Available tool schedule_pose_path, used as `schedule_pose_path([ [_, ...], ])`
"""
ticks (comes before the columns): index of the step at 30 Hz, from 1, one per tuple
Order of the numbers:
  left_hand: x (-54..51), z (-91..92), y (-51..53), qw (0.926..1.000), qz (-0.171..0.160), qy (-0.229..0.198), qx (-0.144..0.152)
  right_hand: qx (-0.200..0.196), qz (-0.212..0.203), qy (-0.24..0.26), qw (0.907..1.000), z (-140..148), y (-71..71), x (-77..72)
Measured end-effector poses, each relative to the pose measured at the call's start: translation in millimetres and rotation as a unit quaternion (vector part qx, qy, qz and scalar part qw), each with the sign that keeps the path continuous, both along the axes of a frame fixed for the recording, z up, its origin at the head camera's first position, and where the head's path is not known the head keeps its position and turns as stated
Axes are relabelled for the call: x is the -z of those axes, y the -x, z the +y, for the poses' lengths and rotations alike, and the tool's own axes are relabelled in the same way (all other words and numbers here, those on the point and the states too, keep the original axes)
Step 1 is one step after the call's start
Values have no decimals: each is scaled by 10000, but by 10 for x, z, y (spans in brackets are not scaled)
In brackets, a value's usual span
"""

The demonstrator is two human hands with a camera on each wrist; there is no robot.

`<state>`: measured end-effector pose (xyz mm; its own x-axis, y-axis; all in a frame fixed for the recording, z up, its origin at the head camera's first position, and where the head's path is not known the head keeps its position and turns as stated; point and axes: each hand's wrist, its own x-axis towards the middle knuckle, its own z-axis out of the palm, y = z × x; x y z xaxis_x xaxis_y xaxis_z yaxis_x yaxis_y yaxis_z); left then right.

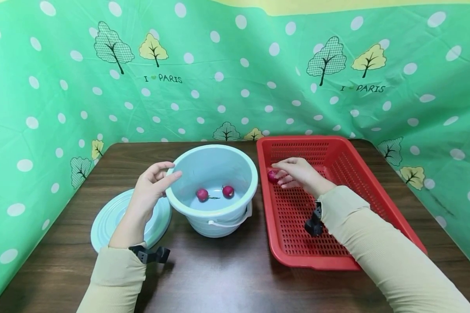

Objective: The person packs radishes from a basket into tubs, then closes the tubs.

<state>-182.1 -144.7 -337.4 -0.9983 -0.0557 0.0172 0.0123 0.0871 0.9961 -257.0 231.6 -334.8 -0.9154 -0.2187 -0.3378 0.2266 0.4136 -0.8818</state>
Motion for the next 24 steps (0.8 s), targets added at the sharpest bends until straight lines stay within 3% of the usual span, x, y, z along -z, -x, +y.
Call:
schedule_pose_path([
  [13,11,-5,6,9999,-31,138,-70,-23,-142,-160,9998,20,68,203],
  [24,9,1,9,9998,58,173,-97,-326,-245,-341,9986,32,94,345],
])
